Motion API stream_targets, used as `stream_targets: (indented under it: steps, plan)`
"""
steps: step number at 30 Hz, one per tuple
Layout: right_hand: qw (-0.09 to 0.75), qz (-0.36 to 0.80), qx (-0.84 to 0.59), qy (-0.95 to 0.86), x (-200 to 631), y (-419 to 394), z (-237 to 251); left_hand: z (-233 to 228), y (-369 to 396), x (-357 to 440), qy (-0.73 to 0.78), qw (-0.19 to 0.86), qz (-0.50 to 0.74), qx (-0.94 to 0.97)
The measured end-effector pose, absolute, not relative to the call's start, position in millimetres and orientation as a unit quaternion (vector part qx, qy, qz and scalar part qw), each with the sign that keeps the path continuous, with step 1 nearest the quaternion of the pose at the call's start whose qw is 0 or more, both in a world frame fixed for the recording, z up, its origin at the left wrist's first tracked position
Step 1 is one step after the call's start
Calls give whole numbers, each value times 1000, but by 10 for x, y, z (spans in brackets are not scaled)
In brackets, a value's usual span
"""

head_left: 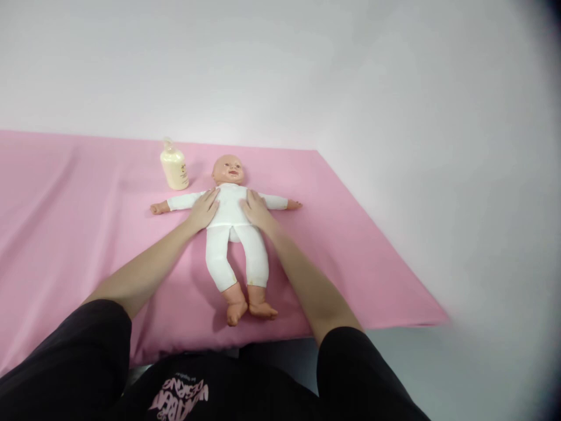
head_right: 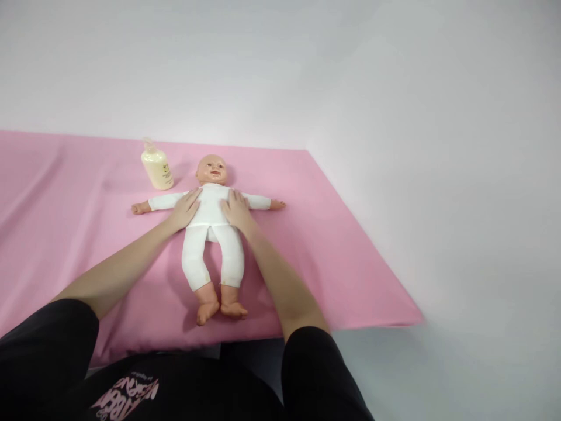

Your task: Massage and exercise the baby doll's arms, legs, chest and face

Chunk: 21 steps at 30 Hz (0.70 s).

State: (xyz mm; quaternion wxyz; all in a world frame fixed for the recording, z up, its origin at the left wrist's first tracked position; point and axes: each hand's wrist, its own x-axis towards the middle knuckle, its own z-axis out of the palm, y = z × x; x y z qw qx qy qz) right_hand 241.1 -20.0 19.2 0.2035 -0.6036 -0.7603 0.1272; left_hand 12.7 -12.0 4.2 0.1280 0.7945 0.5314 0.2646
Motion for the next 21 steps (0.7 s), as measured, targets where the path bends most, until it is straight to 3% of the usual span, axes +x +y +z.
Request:
stream_targets:
  steps: [8,13,17,21]
  plan:
    - [182,117,-463,-859,1672,-1072,298,25,-92,89,511,124,266,808]
    - [94,126,-391,-907,1496,-1546,421,56,-126,106,522,126,257,803]
    - [26,139,-253,-957,1531,-1550,561,59,-139,121,523,124,265,800]
    - [61,178,-262,-946,1712,-1195,638,30,-94,141,529,120,261,799]
